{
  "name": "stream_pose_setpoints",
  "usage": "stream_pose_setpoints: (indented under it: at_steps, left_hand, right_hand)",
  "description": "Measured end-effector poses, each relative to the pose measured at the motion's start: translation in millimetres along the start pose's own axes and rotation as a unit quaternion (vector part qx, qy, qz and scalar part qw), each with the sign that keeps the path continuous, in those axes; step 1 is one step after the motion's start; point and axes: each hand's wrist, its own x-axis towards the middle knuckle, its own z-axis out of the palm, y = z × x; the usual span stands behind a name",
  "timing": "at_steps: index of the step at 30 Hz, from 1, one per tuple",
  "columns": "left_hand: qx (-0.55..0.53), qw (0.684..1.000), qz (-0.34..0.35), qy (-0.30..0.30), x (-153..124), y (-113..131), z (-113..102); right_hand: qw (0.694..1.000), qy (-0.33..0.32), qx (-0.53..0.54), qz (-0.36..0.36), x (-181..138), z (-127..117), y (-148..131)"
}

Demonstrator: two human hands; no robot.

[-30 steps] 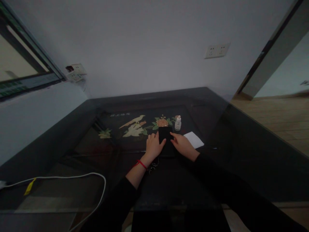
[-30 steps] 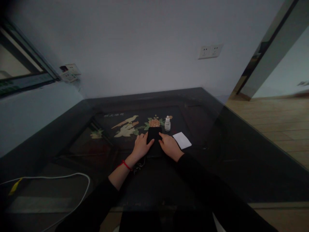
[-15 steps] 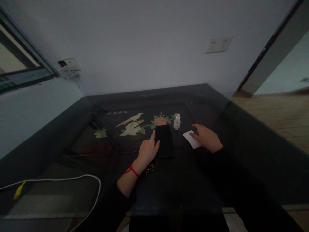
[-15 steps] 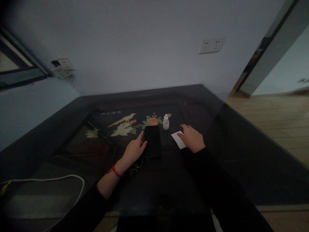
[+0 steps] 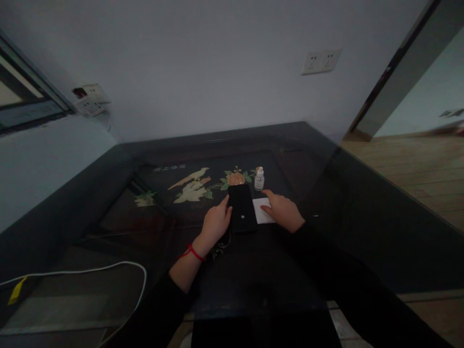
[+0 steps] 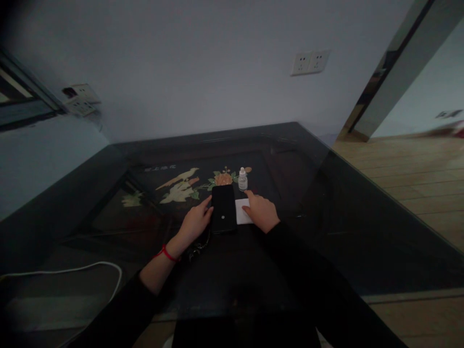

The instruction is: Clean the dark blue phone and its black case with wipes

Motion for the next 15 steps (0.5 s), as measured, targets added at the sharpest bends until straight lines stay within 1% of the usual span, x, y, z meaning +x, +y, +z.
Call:
stream_pose_setpoints:
  at_steps: [3, 5, 7, 11, 15]
  left_hand:
    - [0.0, 1.0, 0.001, -0.001, 0, 1, -1]
    - [-0.003, 1.0, 0.0, -0.001, 0, 3, -2]
    - [-0.007, 1.0, -0.003, -0.002, 0, 4, -4]
    - [-0.017, 1.0, -0.01, -0.009, -1, 6, -9]
    - [-0.023, 1.0, -0.014, -0.013, -1, 5, -10]
  right_hand:
    - [0.998, 0.045, 0.045, 0.007, 13, -4, 9]
    - [0.993, 0.083, 0.081, 0.011, 28, -5, 16]
    - [0.987, 0.109, 0.119, -0.003, 44, -2, 18]
    - [0.976, 0.119, 0.179, -0.036, 67, 13, 13]
    - [0.972, 0.119, 0.2, -0.04, 69, 22, 14]
